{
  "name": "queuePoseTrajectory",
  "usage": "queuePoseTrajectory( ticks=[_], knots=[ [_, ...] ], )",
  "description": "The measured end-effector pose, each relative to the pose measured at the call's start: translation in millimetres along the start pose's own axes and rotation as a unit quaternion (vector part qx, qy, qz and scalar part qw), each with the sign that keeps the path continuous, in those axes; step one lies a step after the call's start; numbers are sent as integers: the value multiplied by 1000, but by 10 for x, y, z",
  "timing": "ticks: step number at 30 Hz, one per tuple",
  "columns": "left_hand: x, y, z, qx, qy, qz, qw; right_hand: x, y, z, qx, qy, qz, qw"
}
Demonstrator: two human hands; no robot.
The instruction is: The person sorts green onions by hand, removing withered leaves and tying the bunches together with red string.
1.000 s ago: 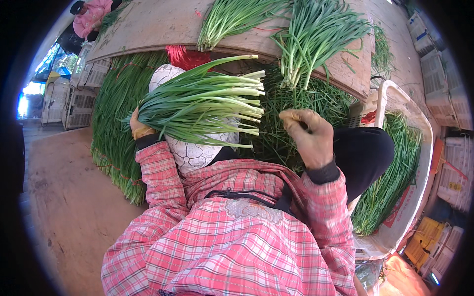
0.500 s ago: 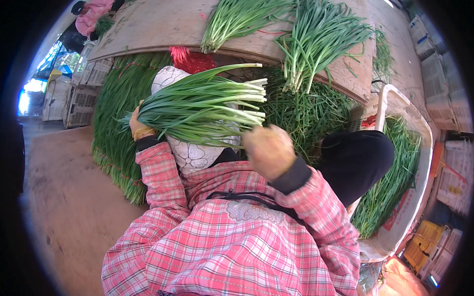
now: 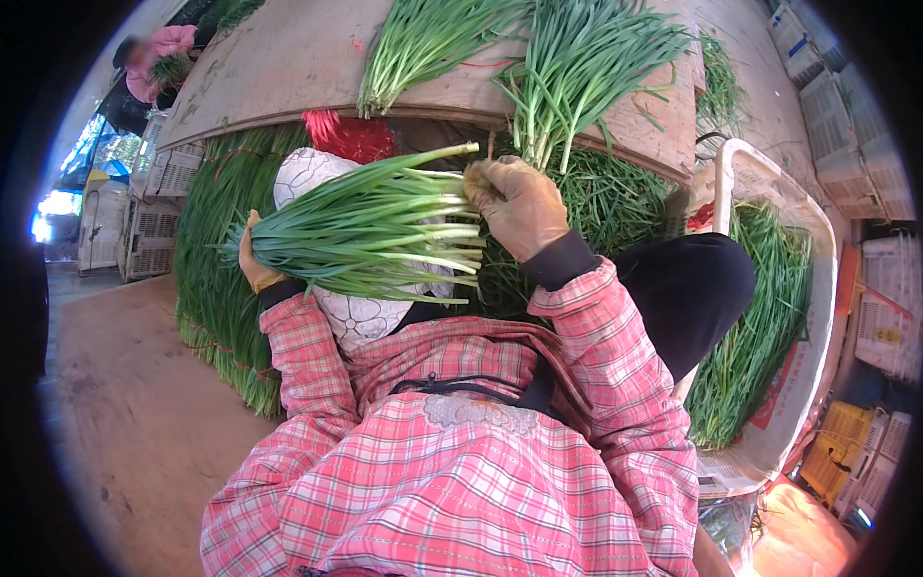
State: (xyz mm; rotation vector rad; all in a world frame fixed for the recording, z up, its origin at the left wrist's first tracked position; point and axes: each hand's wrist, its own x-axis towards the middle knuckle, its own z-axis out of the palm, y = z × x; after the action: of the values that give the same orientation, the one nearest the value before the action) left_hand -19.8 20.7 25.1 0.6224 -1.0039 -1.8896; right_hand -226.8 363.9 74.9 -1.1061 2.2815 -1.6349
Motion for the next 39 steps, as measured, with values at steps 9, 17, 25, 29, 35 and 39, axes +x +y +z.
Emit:
queuePoseTrajectory(
  ticks=[9, 17, 25, 29, 35, 39],
  knots=[
    [5, 47, -353, -244, -153, -118, 950, -199, -189, -125, -104, -59, -14, 993],
    [50, -1, -365, -241, -168, -96, 951, -254, -175, -187, -5, -86, 53, 995],
    [8, 38, -166, -366, -292, -97, 878, -796, 460, -800, -573, -272, 169, 755],
    [-81, 115, -30, -399, -283, -16, 872, -604, 110, -624, -394, -200, 31, 896],
    [-129, 154, 153, -407, -275, -1, 871, -330, -250, -58, -208, -108, -93, 968],
    [-89, 105, 9, -400, -268, 7, 876, -386, -228, -66, -257, -91, -130, 953]
  ],
)
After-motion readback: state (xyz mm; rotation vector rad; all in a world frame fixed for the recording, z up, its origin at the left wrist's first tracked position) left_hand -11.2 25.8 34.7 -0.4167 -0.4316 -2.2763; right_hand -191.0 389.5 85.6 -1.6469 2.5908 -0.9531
